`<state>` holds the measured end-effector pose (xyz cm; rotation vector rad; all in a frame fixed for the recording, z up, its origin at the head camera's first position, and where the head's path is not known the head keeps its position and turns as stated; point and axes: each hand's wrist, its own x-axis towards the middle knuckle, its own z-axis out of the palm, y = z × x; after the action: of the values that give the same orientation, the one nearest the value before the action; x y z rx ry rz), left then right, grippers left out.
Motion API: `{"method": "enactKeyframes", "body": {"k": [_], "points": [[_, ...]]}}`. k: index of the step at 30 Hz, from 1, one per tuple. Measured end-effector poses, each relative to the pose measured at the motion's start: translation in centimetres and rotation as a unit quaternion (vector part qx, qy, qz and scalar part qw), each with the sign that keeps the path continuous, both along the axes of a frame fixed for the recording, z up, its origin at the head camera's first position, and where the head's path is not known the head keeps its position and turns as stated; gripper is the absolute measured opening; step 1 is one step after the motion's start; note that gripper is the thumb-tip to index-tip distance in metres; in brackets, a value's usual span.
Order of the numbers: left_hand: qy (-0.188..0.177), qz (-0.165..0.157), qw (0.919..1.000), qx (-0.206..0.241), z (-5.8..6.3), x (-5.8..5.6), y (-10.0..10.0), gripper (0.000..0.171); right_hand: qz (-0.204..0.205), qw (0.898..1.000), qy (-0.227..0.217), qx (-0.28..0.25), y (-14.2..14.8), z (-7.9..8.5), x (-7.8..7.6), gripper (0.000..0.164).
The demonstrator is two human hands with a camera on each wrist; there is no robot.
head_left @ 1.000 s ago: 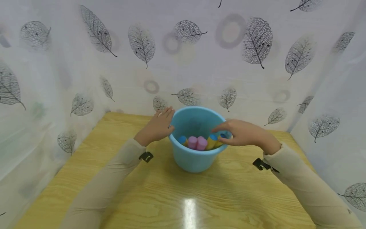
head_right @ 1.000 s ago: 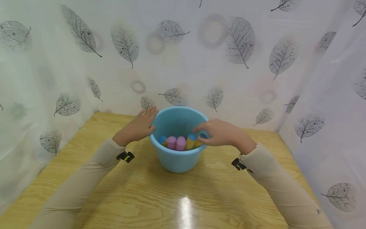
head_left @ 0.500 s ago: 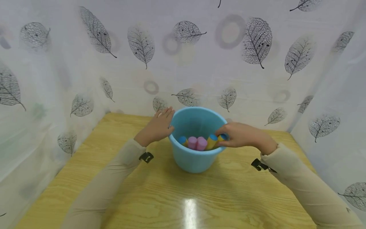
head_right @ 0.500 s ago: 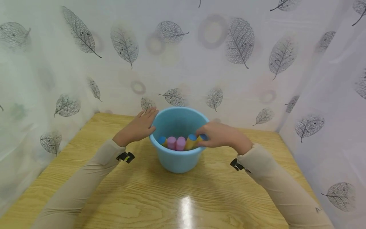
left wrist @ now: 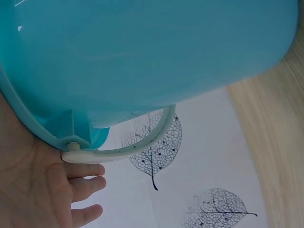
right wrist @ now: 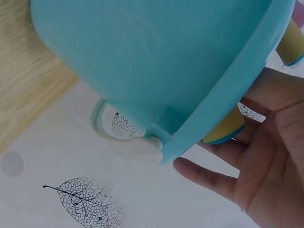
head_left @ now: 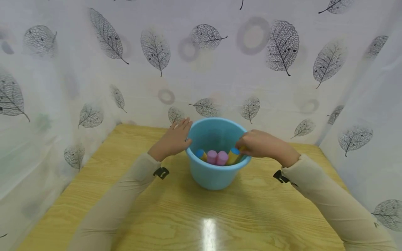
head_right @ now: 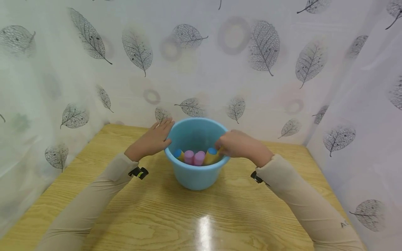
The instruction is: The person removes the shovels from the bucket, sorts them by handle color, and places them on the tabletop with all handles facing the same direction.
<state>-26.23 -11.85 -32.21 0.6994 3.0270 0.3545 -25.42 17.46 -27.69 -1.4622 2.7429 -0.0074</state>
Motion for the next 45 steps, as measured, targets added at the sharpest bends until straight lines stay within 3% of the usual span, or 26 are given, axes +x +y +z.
{"method": "enactKeyframes", "body": {"k": [10, 15, 22, 31, 41, 45], "points": [[0.002, 0.003, 1.0, -0.002, 0.0, -0.2, 0.1, 0.067, -0.023, 0.998, 0.02, 0.047, -0.8, 0.6, -0.1, 0.016], [0.0, 0.005, 1.0, 0.001, 0.1, -0.3, 0.2, 0.067, -0.018, 0.994, 0.079, 0.078, -1.0, 1.1, -0.1, 0.007], [0.0, 0.012, 0.9999, 0.003, 0.0, -0.4, 0.0, 0.067, -0.021, 0.985, 0.145, 0.089, -0.8, 1.7, 0.0, 0.01], [0.0, 0.014, 0.9999, 0.001, -0.2, -0.6, 0.0, 0.066, -0.02, 0.97, 0.221, 0.103, -0.8, 0.7, -0.4, 0.009], [0.003, 0.012, 0.9999, 0.002, -0.2, -0.3, 0.1, 0.066, -0.016, 0.969, 0.218, 0.115, -1.5, -0.8, -1.7, 0.016], [0.004, 0.01, 0.9999, 0.005, -0.3, -0.2, 0.2, 0.067, -0.022, 0.955, 0.255, 0.148, -1.8, -1.4, -2.0, 0.015]]}}
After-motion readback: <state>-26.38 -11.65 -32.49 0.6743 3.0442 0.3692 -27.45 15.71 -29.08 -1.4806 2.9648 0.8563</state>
